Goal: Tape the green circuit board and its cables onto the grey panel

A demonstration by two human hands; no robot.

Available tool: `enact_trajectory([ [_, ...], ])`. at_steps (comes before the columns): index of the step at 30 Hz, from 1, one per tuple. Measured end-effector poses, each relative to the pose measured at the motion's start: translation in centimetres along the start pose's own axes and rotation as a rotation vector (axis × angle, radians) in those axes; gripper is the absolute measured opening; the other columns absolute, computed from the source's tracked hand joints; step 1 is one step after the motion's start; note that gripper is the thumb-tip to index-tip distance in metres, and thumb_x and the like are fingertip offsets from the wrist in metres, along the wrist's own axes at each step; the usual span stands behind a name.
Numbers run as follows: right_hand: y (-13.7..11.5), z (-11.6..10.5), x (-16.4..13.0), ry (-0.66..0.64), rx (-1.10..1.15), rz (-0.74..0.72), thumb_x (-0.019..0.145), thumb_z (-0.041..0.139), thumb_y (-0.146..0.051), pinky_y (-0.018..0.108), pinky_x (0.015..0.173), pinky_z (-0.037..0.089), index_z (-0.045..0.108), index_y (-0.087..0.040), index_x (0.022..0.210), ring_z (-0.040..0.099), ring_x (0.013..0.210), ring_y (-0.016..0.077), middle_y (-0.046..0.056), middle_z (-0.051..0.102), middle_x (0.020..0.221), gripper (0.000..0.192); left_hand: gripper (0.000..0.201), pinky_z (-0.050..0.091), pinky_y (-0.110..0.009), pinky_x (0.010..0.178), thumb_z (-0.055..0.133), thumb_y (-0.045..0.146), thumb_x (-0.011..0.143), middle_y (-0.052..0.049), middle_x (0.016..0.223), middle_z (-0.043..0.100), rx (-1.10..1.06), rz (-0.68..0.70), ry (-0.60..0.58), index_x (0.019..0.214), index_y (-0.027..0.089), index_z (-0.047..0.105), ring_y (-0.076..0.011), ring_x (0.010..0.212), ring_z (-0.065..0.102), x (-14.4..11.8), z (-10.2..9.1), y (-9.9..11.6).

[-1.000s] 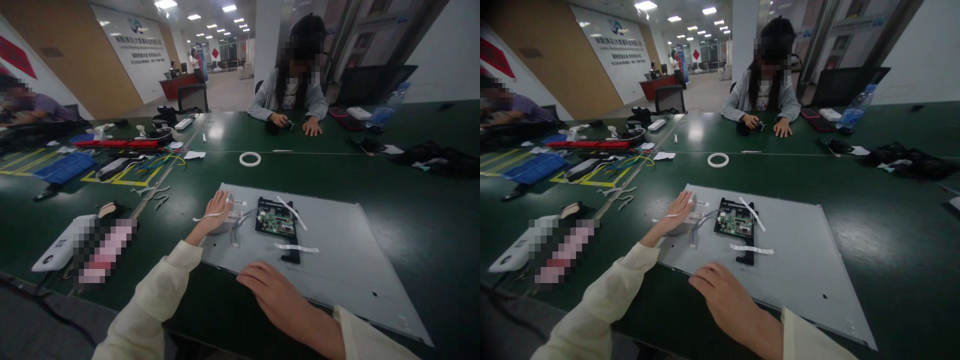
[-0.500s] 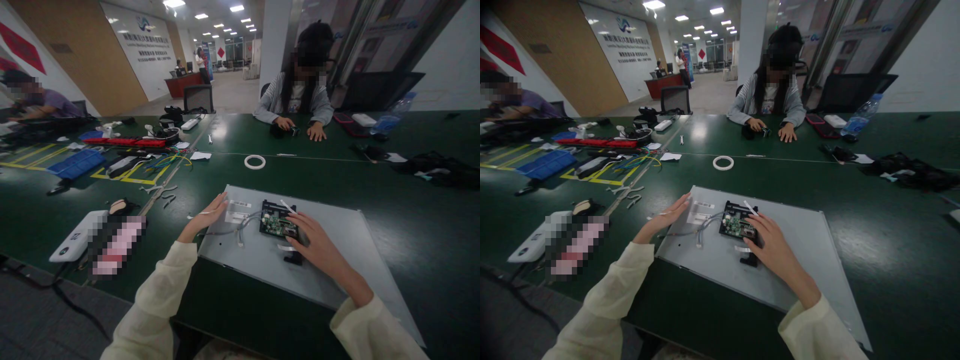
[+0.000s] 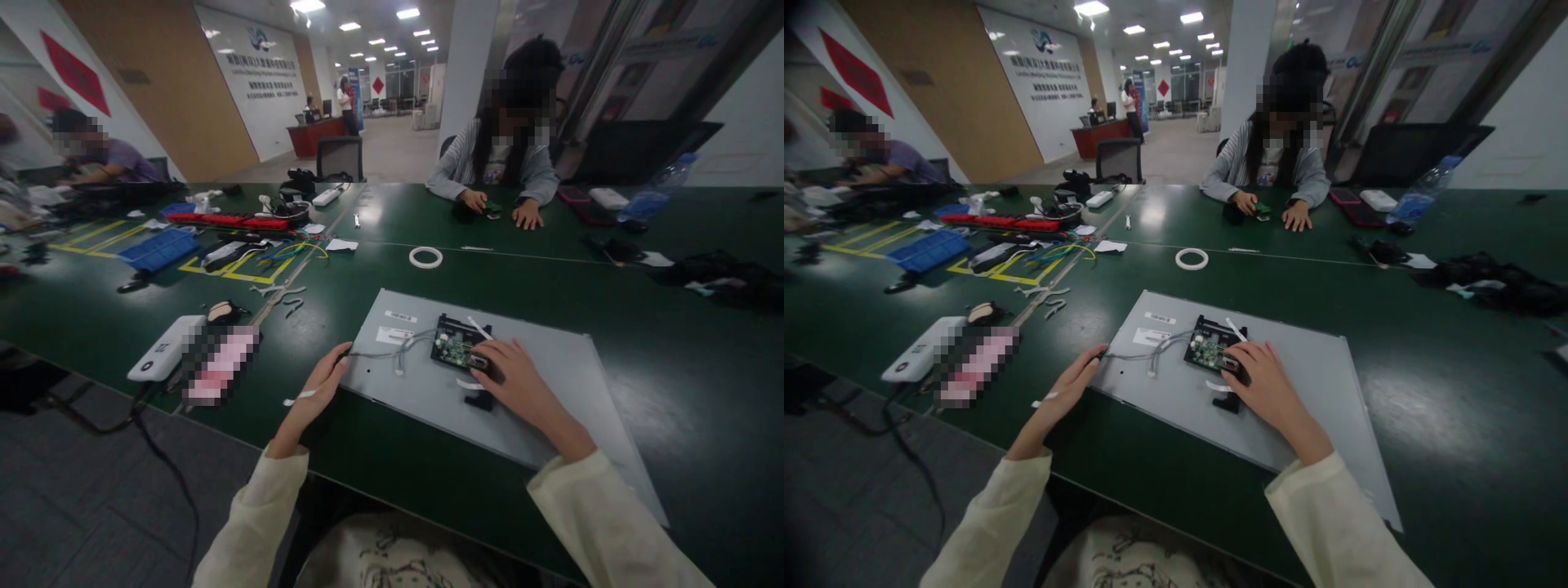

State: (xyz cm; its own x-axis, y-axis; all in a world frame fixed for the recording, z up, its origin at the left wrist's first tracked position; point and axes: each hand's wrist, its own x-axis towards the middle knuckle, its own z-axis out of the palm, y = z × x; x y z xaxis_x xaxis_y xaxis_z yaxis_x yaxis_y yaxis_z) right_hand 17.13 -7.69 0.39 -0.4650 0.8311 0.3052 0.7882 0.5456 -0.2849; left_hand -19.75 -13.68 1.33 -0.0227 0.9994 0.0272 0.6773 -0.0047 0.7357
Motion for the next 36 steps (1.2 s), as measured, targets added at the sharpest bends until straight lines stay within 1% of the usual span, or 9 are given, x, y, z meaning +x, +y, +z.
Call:
enact_trajectory([
  [4,0.2,-0.1,-0.3,0.017,-0.015,0.005,0.085,0.049,-0.040,0.051,0.104,0.021,0.057,-0.022,0.110,0.050,0.108,0.0231,0.006,0.057,0.113,0.031,0.043,0.031,-0.042,0.108,0.038,0.037,0.091,-0.010,0.137,0.045,0.137,0.156,0.078,0.129,0.018,0.044,-0.0217,0.127,0.041,-0.8,2.2,0.3],
  [6,0.2,-0.3,-0.5,0.021,-0.020,0.007,0.086,0.049,-0.040,0.052,0.104,0.020,0.058,-0.023,0.110,0.050,0.108,0.0231,0.006,0.057,0.113,0.031,0.043,0.031,-0.043,0.108,0.041,0.034,0.090,-0.012,0.138,0.043,0.196,0.198,0.106,0.129,0.017,0.044,-0.0231,0.129,0.039,-1.0,2.9,0.5],
  [14,0.2,-0.6,-0.9,0.039,-0.021,0.009,0.087,0.046,-0.041,0.054,0.104,0.020,0.059,-0.022,0.110,0.049,0.112,0.0250,0.008,0.056,0.116,0.032,0.039,0.032,-0.046,0.107,0.042,0.028,0.088,-0.013,0.138,0.042,0.375,0.263,0.079,0.125,0.016,0.047,-0.0261,0.131,0.036,-1.3,3.5,0.7],
  [17,0.9,-0.7,-0.7,0.097,-0.033,0.048,0.087,0.043,-0.042,0.050,0.103,0.026,0.055,-0.020,0.117,0.046,0.115,0.0256,0.009,0.054,0.120,0.039,0.039,0.032,-0.047,0.107,0.042,0.028,0.089,-0.014,0.138,0.042,0.405,0.284,0.080,0.125,0.015,0.047,-0.0265,0.131,0.035,-1.2,3.7,0.2],
  [21,3.3,-1.3,-1.4,0.248,-0.102,0.253,0.090,0.035,-0.043,0.044,0.099,0.035,0.046,-0.013,0.128,0.045,0.116,0.0266,0.014,0.051,0.124,0.050,0.039,0.032,-0.048,0.107,0.041,0.029,0.089,-0.015,0.138,0.041,0.428,0.314,0.086,0.125,0.014,0.047,-0.0271,0.131,0.035,-1.1,3.9,-0.3],
  [25,6.7,-1.3,-3.8,0.311,-0.246,0.647,0.087,0.032,-0.052,0.063,0.088,0.034,0.044,-0.014,0.132,0.038,0.119,0.0410,0.020,0.043,0.130,0.059,0.039,0.034,-0.048,0.106,0.042,0.030,0.089,-0.013,0.138,0.042,0.424,0.323,0.088,0.125,0.017,0.048,-0.0270,0.130,0.036,-1.0,3.9,-0.5],
  [27,8.3,-1.1,-4.9,0.306,-0.245,0.745,0.085,0.034,-0.054,0.066,0.086,0.033,0.042,-0.012,0.134,0.037,0.119,0.0435,0.023,0.042,0.130,0.064,0.039,0.034,-0.049,0.105,0.043,0.029,0.088,-0.013,0.138,0.043,0.410,0.320,0.100,0.125,0.018,0.048,-0.0271,0.130,0.037,-0.9,4.0,-0.7],
  [32,10.7,-0.7,-5.0,0.386,-0.069,0.616,0.082,0.040,-0.049,0.045,0.097,0.038,0.037,-0.004,0.134,0.041,0.120,0.0329,0.022,0.046,0.125,0.069,0.039,0.034,-0.049,0.106,0.045,0.029,0.087,-0.012,0.137,0.044,0.353,0.315,0.120,0.124,0.019,0.048,-0.0270,0.129,0.038,-0.9,4.1,-1.0],
  [36,10.5,-0.8,-4.5,0.399,-0.050,0.644,0.078,0.044,-0.051,0.045,0.094,0.040,0.039,-0.007,0.134,0.049,0.112,0.0332,0.020,0.050,0.121,0.071,0.039,0.034,-0.046,0.106,0.044,0.031,0.087,-0.011,0.137,0.043,0.310,0.292,0.112,0.125,0.021,0.047,-0.0245,0.129,0.039,-1.0,3.7,-0.6],
])
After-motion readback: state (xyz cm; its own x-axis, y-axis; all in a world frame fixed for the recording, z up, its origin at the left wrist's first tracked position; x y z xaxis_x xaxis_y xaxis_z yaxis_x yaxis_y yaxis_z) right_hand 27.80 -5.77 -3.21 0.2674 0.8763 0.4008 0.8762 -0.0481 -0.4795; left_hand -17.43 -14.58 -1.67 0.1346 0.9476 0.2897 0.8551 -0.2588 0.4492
